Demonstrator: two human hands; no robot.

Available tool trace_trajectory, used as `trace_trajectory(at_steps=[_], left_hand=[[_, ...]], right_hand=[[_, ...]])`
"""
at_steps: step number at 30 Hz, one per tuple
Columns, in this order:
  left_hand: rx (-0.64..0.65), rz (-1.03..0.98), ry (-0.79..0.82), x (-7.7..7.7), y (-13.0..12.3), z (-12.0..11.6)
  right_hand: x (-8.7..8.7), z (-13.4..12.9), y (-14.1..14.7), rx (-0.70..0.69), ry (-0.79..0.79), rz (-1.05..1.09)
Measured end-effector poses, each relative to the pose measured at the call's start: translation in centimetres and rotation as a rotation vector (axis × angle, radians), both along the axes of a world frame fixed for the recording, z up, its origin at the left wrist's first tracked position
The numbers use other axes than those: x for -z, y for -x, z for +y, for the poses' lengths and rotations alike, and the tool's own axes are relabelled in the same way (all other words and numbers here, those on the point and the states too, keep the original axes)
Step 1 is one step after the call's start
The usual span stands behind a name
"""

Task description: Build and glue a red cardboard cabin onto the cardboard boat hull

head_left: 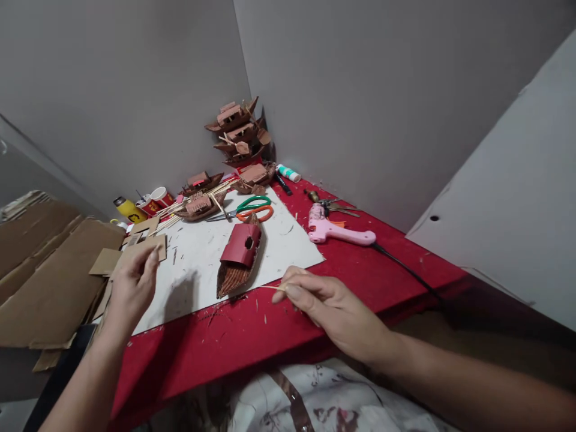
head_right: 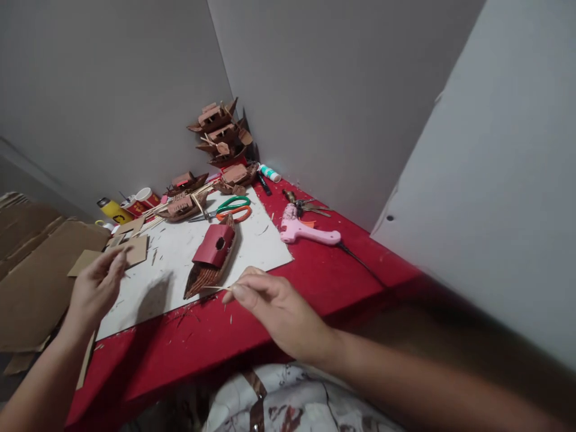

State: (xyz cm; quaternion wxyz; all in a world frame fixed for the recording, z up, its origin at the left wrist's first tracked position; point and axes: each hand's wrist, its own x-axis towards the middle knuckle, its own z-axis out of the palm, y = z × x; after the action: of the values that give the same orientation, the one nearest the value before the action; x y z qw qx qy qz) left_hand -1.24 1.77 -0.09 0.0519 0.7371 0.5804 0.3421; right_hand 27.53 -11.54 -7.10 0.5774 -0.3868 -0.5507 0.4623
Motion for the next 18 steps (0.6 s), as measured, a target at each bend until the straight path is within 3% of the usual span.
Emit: trace_trajectory(at_steps=[3, 5, 8, 10, 13, 18], left_hand=[[0.017, 0.145, -0.142, -0.4, -2.1, -0.8], [0.139, 0.073, 0.051, -0.3, -4.3, -3.7], [0.518, -0.064, 0.445, 0.5, -7.5, -9.1], [0.620, -0.142, 0.513, 1.4, -8.8, -11.6], [0.670, -0.224, 0.500, 2.8, -9.2, -12.9], [0.654, -0.306, 0.498, 4.6, -8.1, -13.4]], right_hand=[[0.1, 0.0, 0.3, 0.015, -0.039, -0.052], [0.2, -0.2, 0.4, -0.023, -0.052, -0.083], [0.3, -0.8, 0.7, -0.136, -0.085, -0.114], [0.3, -1.1, 1.0, -0.200, -0.103, -0.105], [0.6, -1.6, 1.6, -0.255, -0.065, -0.054], [1.6, -2.7, 2.6, -0.375, 0.267, 0.119]])
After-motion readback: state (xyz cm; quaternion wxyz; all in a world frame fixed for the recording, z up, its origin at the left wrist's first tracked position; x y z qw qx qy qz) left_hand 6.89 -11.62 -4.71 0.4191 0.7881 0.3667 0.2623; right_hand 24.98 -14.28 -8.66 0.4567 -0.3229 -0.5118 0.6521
